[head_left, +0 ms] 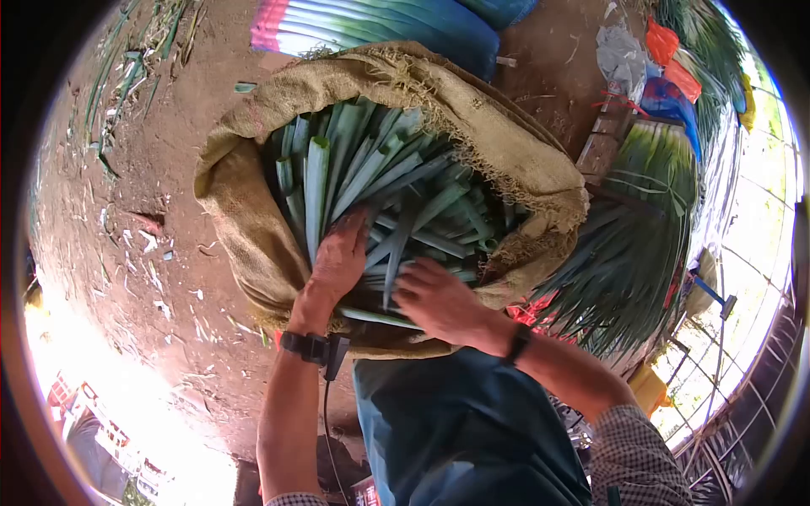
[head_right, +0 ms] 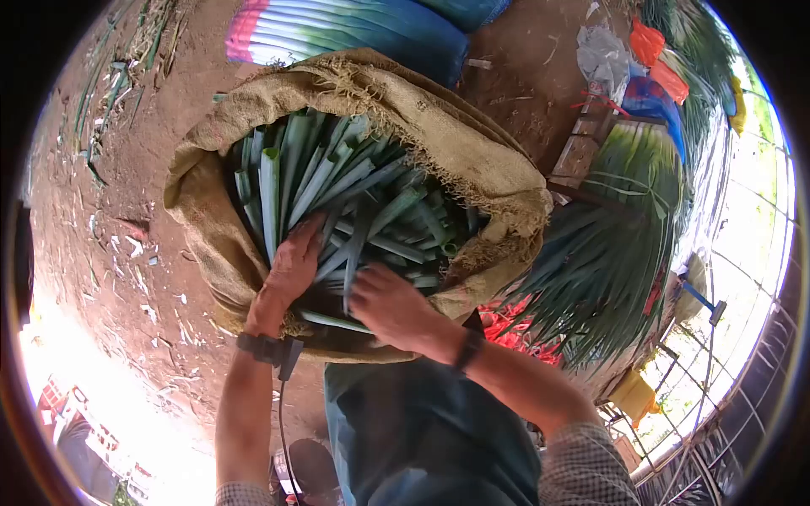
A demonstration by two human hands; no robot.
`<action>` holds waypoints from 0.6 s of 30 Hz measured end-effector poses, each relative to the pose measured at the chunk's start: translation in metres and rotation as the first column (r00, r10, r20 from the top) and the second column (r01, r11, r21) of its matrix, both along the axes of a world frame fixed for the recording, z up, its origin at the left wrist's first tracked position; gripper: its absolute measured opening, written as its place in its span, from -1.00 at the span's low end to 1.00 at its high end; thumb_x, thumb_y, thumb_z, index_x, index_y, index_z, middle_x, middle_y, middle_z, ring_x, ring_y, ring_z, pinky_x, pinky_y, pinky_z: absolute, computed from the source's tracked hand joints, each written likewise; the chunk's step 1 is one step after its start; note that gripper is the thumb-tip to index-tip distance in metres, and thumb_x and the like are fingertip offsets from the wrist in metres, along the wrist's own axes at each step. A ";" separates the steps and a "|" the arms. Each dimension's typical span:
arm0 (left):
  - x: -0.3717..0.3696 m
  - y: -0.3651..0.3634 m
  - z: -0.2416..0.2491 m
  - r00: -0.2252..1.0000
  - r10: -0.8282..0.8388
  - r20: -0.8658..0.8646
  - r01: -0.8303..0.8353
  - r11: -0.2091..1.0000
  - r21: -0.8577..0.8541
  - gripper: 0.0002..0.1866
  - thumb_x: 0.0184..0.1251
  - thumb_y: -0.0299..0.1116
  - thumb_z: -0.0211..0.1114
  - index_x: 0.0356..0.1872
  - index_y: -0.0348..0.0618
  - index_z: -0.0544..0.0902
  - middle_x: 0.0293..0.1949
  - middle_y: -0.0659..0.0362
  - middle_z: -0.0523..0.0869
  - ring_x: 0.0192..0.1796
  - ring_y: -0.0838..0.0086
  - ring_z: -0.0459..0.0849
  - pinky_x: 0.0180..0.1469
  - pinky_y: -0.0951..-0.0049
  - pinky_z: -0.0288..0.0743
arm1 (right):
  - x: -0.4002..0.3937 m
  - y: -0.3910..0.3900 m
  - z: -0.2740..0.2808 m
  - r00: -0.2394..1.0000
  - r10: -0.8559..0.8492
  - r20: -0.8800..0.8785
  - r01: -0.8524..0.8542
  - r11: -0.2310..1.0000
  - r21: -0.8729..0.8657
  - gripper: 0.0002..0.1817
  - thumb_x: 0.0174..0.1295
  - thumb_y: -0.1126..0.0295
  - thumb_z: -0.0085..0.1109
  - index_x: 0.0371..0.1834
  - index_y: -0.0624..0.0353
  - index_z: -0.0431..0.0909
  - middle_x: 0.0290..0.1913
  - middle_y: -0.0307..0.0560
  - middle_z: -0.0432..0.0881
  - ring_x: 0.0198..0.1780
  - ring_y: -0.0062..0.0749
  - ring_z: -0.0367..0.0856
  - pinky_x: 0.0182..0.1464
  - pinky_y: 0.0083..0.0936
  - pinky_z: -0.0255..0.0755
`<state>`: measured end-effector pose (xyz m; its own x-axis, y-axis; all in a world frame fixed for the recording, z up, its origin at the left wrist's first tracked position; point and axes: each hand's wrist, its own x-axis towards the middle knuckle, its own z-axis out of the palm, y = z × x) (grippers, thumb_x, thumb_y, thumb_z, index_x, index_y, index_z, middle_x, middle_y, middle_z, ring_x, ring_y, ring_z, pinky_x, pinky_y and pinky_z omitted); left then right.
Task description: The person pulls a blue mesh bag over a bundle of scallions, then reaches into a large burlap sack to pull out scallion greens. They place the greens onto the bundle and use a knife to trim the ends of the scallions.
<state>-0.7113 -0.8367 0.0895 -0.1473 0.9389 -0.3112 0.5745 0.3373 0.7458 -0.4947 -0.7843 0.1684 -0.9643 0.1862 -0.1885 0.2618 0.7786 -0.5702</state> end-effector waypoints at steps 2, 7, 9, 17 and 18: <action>-0.003 0.003 -0.006 0.998 -0.033 -0.044 0.029 0.995 -0.093 -0.58 0.49 -0.27 0.11 0.28 -0.21 0.49 0.17 -0.22 0.60 0.21 -0.15 0.55 0.24 0.06 0.45 | -0.024 -0.003 -0.044 0.996 0.038 0.086 -0.045 0.996 0.082 -0.52 0.08 0.27 0.26 0.11 0.13 0.57 0.26 0.00 0.55 0.38 -0.18 0.44 0.52 -0.14 0.15; -0.036 -0.009 -0.016 0.914 -0.347 -0.212 0.254 0.895 -0.367 -0.33 0.15 -0.17 0.48 0.27 -0.20 0.50 0.16 -0.19 0.61 0.24 -0.11 0.55 0.30 0.05 0.42 | 0.078 0.069 -0.228 0.913 -0.023 0.407 -0.303 0.632 0.714 -0.45 0.28 0.19 0.13 0.34 0.08 0.42 0.45 -0.01 0.35 0.51 -0.17 0.21 0.54 -0.12 0.11; -0.050 -0.006 -0.022 0.910 -0.382 -0.158 0.287 0.859 -0.423 -0.30 0.05 -0.18 0.55 0.24 -0.20 0.53 0.16 -0.17 0.62 0.24 -0.10 0.55 0.31 0.06 0.41 | 0.139 0.098 -0.263 0.877 -0.103 0.469 -0.400 0.387 0.831 -0.43 0.34 0.18 0.08 0.41 0.06 0.37 0.50 -0.01 0.28 0.54 -0.16 0.14 0.53 -0.12 0.12; -0.067 0.003 -0.054 0.876 -0.483 -0.016 0.400 0.743 -0.537 -0.56 0.10 -0.17 0.45 -0.01 -0.17 0.71 -0.05 -0.06 0.76 0.09 0.08 0.68 0.22 0.17 0.50 | 0.210 0.134 -0.302 0.718 -0.231 0.657 -0.291 -0.957 -0.018 -0.53 0.47 0.41 -0.02 0.44 0.06 0.31 0.28 0.03 0.42 0.16 -0.20 0.45 0.21 -0.19 0.41; -0.072 0.003 -0.066 0.873 -0.487 0.021 0.422 0.735 -0.530 -0.55 0.12 -0.17 0.44 0.00 -0.18 0.70 -0.04 -0.07 0.75 0.09 0.06 0.67 0.22 0.16 0.50 | 0.208 0.141 -0.302 0.543 -0.232 0.807 -0.016 -0.964 -0.266 -0.59 0.49 0.38 -0.04 0.38 0.08 0.34 0.19 0.04 0.47 0.05 -0.21 0.49 0.13 -0.21 0.44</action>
<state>-0.7834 -0.8336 0.0235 0.1925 0.6153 -0.7644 0.8251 0.3201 0.4655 -0.2867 -0.6437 -0.1332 -0.6846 0.0193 -0.7287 -0.3495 -0.8859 0.3050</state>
